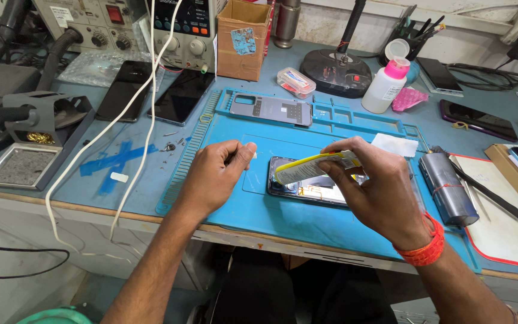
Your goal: The person squeezes adhesive from a tube around the edge of an opened smartphone back cover on a repair mat, then uses a heated tool to warm the cover, presses the cover onto the phone body, wipes the assembled phone with a tissue, and places rubber bands around it.
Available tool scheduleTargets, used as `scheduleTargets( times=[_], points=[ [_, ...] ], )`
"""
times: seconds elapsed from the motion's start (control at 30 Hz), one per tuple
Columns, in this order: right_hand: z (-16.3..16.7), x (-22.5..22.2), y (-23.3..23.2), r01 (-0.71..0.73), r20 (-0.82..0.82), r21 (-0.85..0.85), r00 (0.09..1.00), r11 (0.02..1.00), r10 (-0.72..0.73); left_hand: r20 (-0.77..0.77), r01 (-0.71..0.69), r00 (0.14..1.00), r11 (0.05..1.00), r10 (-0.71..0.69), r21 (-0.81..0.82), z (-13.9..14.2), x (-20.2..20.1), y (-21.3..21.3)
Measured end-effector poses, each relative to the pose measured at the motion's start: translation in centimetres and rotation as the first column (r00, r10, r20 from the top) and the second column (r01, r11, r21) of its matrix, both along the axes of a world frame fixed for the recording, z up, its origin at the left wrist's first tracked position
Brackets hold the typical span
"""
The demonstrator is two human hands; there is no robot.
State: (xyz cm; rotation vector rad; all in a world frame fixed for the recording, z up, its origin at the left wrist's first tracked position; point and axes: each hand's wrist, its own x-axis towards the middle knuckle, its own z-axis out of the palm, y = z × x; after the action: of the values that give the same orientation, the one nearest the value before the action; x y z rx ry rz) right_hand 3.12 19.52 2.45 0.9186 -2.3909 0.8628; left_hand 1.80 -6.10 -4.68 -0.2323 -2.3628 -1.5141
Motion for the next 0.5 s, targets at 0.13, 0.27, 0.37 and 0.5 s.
scheduleTargets(
  times=[0.13,0.27,0.37,0.5],
  points=[
    [-0.04,-0.14,0.02,-0.013,-0.023,0.002,1.000,1.000,0.013,0.008,0.000,1.000,1.000,0.000,0.003,-0.06,0.00,-0.02],
    [-0.17,-0.20,0.00,-0.007,-0.034,-0.001,0.999,1.000,0.007,-0.005,0.007,1.000,1.000,-0.007,0.013,-0.13,-0.03,-0.05],
    [-0.24,-0.32,-0.06,0.001,-0.002,-0.017,1.000,1.000,-0.001,-0.006,0.007,1.000,1.000,-0.007,0.015,-0.18,-0.08,-0.07],
    [-0.19,-0.51,-0.08,-0.010,-0.010,-0.014,1.000,1.000,0.010,-0.009,-0.003,1.000,1.000,0.003,0.007,-0.19,-0.11,-0.07]
  ],
)
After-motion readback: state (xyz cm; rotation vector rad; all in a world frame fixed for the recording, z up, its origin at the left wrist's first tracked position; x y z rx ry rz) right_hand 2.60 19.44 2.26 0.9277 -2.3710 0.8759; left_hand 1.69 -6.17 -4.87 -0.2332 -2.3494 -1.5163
